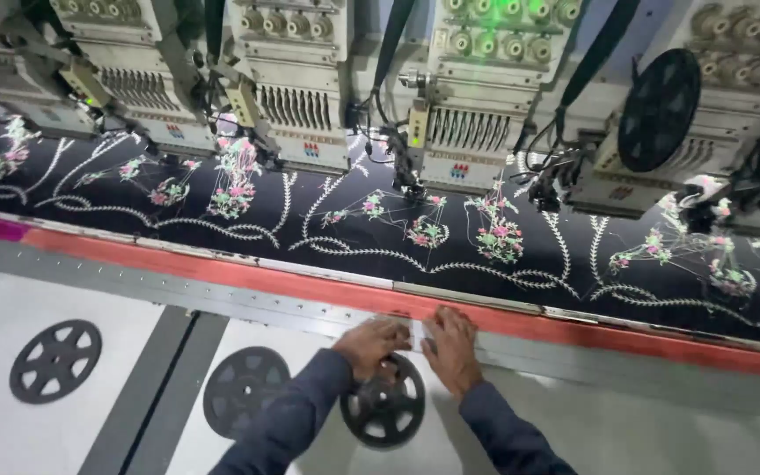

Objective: The worker is threading an industrial multi-head embroidery machine, which involves placing thread reels and guiding the thread through the machine's tensioners and guides.

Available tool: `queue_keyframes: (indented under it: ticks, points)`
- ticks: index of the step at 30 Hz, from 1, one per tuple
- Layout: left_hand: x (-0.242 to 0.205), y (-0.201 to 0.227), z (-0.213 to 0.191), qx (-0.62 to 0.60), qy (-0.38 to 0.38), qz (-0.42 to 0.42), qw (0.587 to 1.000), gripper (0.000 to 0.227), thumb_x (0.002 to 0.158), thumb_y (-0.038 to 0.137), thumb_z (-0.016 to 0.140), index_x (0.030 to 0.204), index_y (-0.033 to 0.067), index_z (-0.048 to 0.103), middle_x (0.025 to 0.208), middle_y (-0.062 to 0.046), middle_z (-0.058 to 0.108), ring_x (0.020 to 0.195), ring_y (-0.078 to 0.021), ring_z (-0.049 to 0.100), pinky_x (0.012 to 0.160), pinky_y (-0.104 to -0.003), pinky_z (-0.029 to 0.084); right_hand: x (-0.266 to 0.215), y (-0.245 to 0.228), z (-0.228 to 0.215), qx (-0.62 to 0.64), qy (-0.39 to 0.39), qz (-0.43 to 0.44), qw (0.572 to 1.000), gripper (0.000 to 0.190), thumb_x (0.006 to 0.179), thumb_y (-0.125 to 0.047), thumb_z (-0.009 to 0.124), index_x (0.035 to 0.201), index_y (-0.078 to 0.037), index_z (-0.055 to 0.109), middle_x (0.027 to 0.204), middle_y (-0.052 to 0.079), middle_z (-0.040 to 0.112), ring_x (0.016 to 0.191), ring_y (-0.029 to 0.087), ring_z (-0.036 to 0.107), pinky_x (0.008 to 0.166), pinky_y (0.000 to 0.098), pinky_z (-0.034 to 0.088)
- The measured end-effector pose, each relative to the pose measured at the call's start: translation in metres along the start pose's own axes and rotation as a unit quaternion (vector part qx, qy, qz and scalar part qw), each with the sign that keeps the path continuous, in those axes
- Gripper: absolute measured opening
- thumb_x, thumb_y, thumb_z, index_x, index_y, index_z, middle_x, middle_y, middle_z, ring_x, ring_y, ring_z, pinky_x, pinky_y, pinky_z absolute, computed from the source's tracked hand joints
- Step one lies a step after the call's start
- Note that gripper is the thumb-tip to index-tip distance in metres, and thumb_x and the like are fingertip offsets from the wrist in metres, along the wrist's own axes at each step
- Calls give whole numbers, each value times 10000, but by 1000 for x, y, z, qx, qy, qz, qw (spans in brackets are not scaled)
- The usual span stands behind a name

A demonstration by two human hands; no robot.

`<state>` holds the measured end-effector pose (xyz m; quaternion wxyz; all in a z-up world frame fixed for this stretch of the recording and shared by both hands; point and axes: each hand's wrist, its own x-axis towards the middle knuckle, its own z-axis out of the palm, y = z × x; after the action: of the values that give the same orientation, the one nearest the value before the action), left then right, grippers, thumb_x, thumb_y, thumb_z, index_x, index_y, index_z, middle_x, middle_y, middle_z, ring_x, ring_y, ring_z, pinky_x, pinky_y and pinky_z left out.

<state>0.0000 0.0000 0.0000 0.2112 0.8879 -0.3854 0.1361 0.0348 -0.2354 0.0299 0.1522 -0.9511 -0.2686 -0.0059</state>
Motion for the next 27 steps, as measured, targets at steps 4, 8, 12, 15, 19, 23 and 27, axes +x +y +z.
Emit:
queue_keyframes:
  ticks: [4,8,12,15,19,23,27]
  points:
    - [10,27,-25,48,-254,-49,965,985,714,610,795,1517,154,450,1520,-159,451,1372,-366,430,1153,-528,278,-21,-31,-5,49,23,-35,998,359,944,-253,538,1292,-208,613,1441,130,483,1275,347,508,1040,512,368]
    - [-6,18,-10,50,-207,6,977,892,693,536,812,1457,176,522,1451,-142,495,1320,-388,480,1127,-528,328,-35,-43,3,92,29,10,995,334,921,-258,595,1242,-170,623,1188,110,607,1121,323,576,1006,454,438]
    - [-20,1,52,77,-197,9,977,833,667,601,811,1380,239,579,1355,-70,615,1346,-337,505,1178,-477,310,-57,-42,14,118,-67,92,987,415,998,-450,497,1285,-155,542,1233,151,580,1102,371,600,919,492,502]
    - [-5,38,-11,16,-167,-43,985,874,732,273,844,1496,187,427,1361,-164,483,1248,-398,481,1072,-510,406,-74,-49,24,-1,-48,119,992,832,741,-637,764,1416,-247,473,1263,96,584,1135,323,613,894,474,540]
    - [-16,29,21,56,-129,3,990,908,737,337,831,1528,119,440,1446,-139,501,1284,-381,502,1091,-498,377,-79,-32,79,-14,-56,163,985,1270,613,-950,717,1513,-143,326,1533,232,375,1343,424,484,1043,523,460]
    - [-13,28,26,67,-186,-21,980,1031,749,453,823,1595,140,323,1547,-130,457,1356,-359,455,1156,-511,288,-75,-19,84,52,37,74,995,1165,463,-828,890,1239,-34,534,1124,171,546,1157,421,481,959,527,464]
    - [8,41,-32,-100,-198,-175,959,736,783,421,780,1438,207,522,1344,-137,576,1192,-400,568,968,-501,492,-67,2,47,317,-52,181,930,639,625,-369,952,1110,-207,570,1008,-7,759,916,160,725,794,320,522]
